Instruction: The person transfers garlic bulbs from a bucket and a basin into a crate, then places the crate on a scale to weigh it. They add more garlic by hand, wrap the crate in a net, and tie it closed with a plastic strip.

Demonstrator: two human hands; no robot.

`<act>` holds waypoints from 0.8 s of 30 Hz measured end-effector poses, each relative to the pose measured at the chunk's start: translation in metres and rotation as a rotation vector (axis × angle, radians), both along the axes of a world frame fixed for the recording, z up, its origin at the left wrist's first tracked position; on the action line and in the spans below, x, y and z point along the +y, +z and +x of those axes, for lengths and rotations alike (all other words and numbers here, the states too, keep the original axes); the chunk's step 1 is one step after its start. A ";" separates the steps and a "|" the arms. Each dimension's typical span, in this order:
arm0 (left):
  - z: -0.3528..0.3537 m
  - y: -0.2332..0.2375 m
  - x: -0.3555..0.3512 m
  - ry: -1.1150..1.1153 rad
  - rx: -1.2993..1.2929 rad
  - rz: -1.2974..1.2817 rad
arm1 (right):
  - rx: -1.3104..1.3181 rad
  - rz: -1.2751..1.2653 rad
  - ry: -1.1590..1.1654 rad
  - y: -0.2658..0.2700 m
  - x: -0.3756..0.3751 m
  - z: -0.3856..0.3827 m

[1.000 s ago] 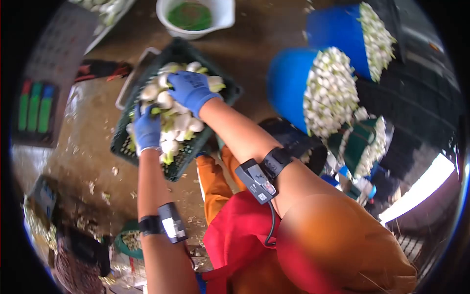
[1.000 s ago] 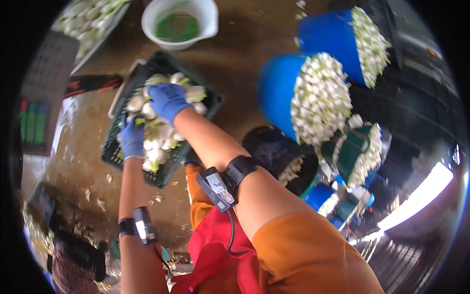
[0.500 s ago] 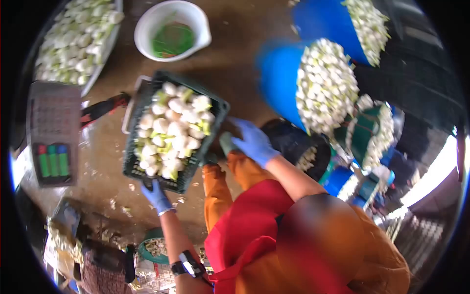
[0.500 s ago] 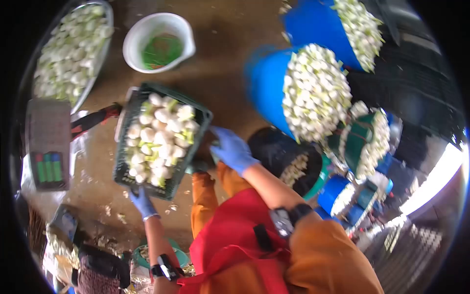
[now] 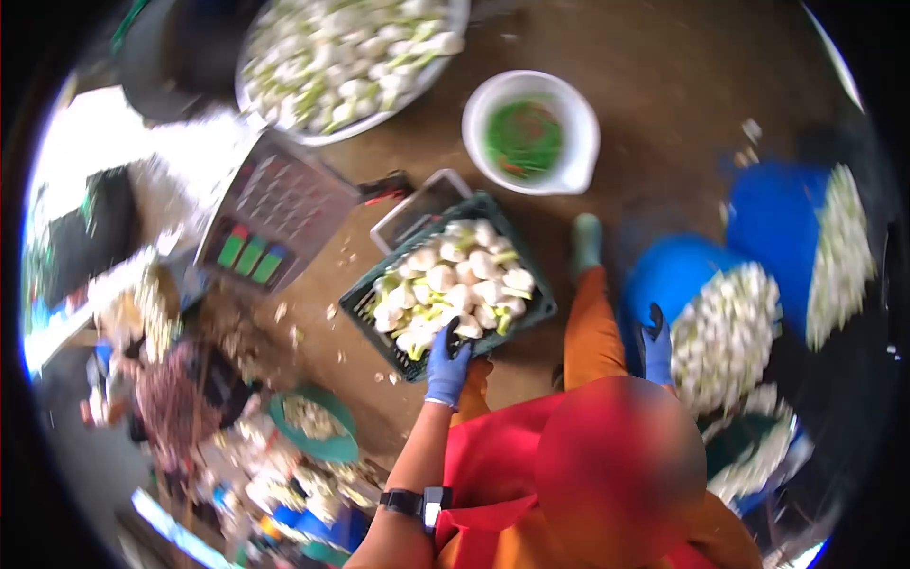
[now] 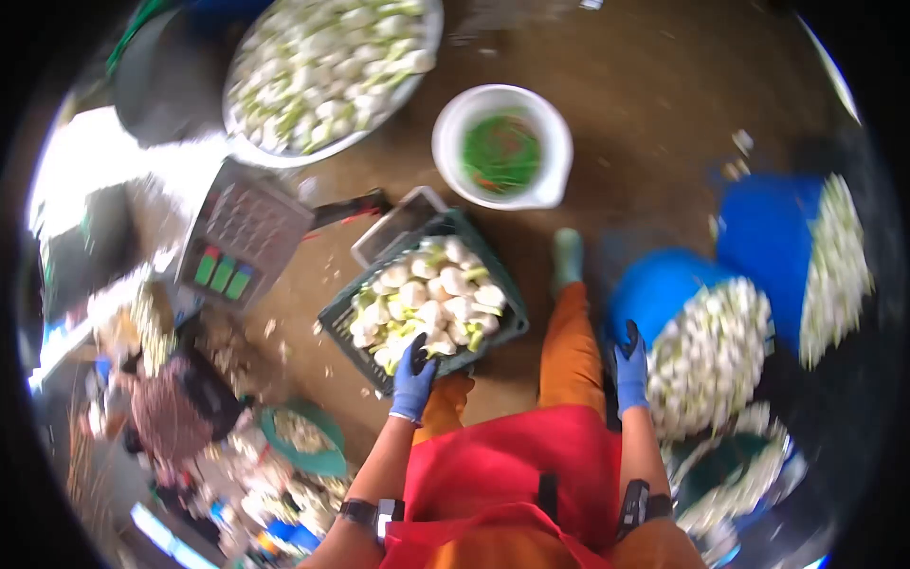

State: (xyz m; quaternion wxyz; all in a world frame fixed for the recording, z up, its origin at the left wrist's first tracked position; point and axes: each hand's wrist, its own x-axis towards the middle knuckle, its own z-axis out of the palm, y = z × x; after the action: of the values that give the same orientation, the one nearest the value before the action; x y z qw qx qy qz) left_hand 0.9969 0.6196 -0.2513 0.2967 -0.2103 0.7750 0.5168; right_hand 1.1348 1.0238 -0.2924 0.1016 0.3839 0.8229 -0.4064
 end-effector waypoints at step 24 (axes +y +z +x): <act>-0.023 0.026 0.088 0.330 0.200 0.131 | -0.154 0.535 1.249 0.094 -0.016 -0.351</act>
State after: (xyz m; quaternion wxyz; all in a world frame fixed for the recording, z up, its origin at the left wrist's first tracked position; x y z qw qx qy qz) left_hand 0.9735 0.7077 -0.2253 0.1429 -0.2622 0.7204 0.6260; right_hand 0.7841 1.0082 -0.1980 0.2771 -0.1230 0.9526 -0.0259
